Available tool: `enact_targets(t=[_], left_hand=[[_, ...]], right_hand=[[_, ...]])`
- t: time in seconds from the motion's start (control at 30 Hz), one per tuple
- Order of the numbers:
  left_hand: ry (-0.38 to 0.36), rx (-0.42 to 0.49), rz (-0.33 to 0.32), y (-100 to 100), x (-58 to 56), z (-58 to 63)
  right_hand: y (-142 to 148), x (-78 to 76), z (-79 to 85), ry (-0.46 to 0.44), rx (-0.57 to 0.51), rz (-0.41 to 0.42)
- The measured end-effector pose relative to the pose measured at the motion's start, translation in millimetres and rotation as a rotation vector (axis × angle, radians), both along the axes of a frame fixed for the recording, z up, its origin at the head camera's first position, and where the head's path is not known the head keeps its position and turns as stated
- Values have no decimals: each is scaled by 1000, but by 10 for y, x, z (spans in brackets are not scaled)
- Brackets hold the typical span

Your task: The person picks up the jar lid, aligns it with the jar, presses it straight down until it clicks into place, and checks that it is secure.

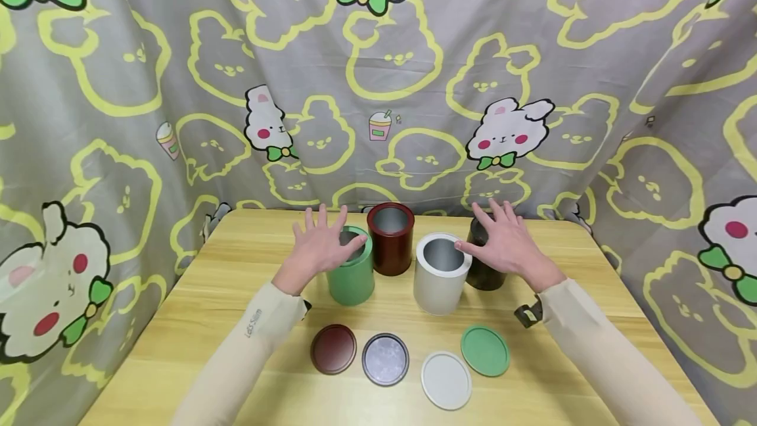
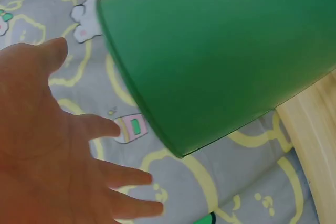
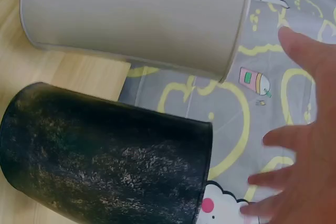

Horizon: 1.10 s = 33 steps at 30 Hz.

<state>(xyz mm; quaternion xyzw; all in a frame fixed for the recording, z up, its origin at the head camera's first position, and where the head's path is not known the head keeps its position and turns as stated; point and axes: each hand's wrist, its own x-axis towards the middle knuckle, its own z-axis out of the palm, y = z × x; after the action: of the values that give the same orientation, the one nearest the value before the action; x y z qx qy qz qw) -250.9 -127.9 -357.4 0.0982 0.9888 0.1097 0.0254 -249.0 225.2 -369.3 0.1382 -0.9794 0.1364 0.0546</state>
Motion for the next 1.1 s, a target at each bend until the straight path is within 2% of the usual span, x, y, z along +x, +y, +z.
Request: enact_targets(t=[0.1,0.33,0.47,0.57,0.7,0.83,0.93,1.1], left_hand=[[81,25,-89,-26,51,20],[289,148,-397,-30,266,39],[375,168,-509,-35,402,10],[399,175,-572,-40,509,-33],[364,169,-641,-36,654,-112],[260,147,-677,-23,782,-207],[171,131,-672,-17,857,-310],[85,108,-657,4,894,-505]], right_hand=[[-28,71,29,52,-62,81],[-103,334,68,196,-217,250],[-148,484,25,264,-293,337],[-186,590,-44,280,-341,397],[-256,724,-162,236,-378,458],[-358,828,-299,185,-399,512],[-446,896,-424,130,-388,531],[-575,968,-588,2,-355,535]])
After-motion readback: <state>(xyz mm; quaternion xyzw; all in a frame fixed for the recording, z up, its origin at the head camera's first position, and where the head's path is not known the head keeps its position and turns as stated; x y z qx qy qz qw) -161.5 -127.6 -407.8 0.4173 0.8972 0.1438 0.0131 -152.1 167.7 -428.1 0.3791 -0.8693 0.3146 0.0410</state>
